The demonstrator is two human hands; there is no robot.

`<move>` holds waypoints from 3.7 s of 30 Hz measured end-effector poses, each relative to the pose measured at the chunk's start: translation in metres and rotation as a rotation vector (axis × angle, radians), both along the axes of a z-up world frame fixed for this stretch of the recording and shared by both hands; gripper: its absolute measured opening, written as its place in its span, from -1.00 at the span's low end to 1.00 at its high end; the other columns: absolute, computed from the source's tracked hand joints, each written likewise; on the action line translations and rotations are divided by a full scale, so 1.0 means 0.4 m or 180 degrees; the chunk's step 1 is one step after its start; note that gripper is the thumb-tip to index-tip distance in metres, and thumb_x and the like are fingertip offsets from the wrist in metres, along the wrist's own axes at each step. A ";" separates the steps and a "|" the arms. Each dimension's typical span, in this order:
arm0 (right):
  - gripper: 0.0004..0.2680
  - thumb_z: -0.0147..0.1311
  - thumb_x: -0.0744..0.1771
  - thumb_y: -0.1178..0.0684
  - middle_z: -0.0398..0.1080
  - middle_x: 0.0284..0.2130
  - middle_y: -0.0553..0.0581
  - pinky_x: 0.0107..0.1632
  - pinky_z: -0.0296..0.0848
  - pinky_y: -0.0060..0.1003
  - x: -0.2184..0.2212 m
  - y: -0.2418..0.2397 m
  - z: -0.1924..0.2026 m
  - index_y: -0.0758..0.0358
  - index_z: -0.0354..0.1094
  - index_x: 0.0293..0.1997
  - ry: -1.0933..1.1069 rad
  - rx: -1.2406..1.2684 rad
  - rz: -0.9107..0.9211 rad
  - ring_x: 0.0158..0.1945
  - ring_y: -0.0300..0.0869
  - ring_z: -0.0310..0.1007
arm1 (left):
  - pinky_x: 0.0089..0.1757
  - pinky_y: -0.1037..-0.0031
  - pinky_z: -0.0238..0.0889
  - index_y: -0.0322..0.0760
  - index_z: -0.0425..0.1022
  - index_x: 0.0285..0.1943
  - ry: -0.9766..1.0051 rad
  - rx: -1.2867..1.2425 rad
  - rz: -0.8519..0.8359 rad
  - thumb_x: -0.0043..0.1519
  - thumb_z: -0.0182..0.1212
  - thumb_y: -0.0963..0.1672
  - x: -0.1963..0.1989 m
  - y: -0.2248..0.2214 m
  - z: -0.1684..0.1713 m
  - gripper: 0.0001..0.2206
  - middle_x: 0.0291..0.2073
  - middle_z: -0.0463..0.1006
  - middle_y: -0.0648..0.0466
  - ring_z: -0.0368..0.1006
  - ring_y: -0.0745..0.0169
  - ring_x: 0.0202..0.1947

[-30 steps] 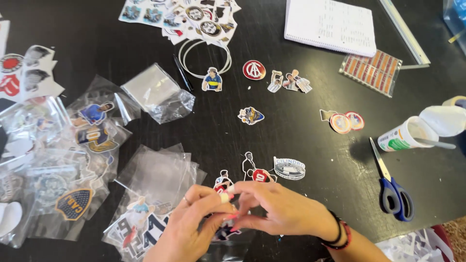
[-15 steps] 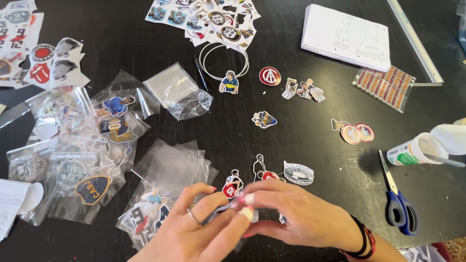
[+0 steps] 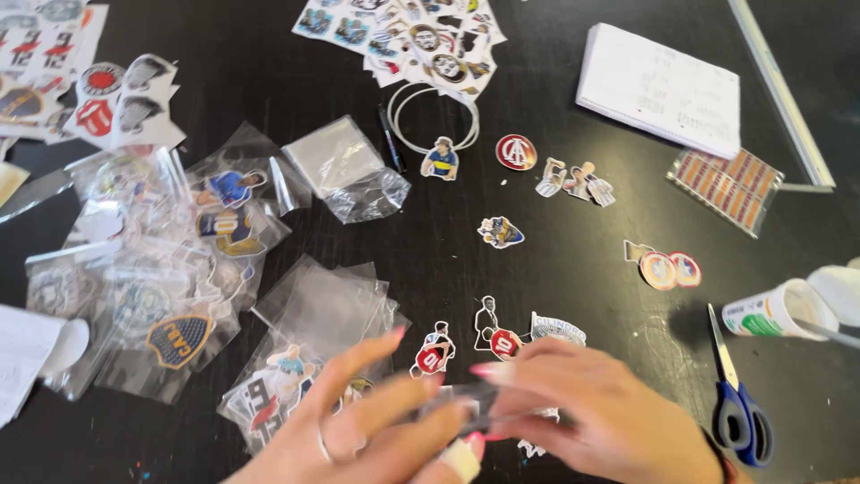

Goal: The person places stickers into small clear plastic bags by hand and moves the filled bags to the side.

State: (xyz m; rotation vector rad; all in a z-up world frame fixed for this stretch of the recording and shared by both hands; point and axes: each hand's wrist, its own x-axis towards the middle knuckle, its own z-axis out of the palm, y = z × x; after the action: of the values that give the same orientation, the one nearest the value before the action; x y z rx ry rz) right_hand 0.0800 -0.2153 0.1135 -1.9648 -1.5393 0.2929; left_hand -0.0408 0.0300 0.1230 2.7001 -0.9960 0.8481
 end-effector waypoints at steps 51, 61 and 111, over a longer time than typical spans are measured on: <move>-0.85 -0.07 0.43 0.17 0.58 -0.45 0.12 -0.44 0.48 -0.52 -0.043 0.093 -0.174 0.34 0.49 -0.10 -0.0557 0.0897 -0.1092 -0.44 -0.28 0.65 | 0.00 0.46 0.43 -0.29 0.31 0.17 0.1103 -0.6258 0.1512 0.30 0.22 -0.23 -0.121 -0.047 -0.351 -0.71 -0.12 0.47 0.00 0.50 0.23 -0.07; -0.70 -0.26 0.49 0.35 0.37 -0.64 0.30 -0.14 0.57 0.00 -0.004 0.087 -0.180 0.57 0.30 -0.43 -0.0535 0.1465 -0.1535 -0.54 0.00 0.47 | -0.49 0.54 0.44 -0.32 0.10 0.20 -0.0740 -0.5484 0.2021 0.24 0.21 -0.43 -0.129 0.013 -0.381 -0.53 -0.14 0.56 -0.22 0.54 0.14 -0.44; -0.71 -0.03 0.44 -0.20 0.46 -0.70 -0.06 -0.32 0.37 -0.21 0.133 0.540 -0.459 0.16 0.32 0.15 0.0347 -0.0115 -0.0369 -0.63 -0.13 0.45 | 0.38 -0.13 0.02 -0.31 0.38 0.25 0.0719 -0.1029 0.2490 0.29 0.39 -0.14 -0.121 0.064 -0.424 -0.61 0.28 0.48 0.04 0.19 0.10 0.43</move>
State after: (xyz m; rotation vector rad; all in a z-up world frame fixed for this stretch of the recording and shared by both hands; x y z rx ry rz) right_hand 0.1333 0.0008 -0.0702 -2.0223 -1.3548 0.3750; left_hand -0.0892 0.0556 -0.0465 2.7778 0.2668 0.6837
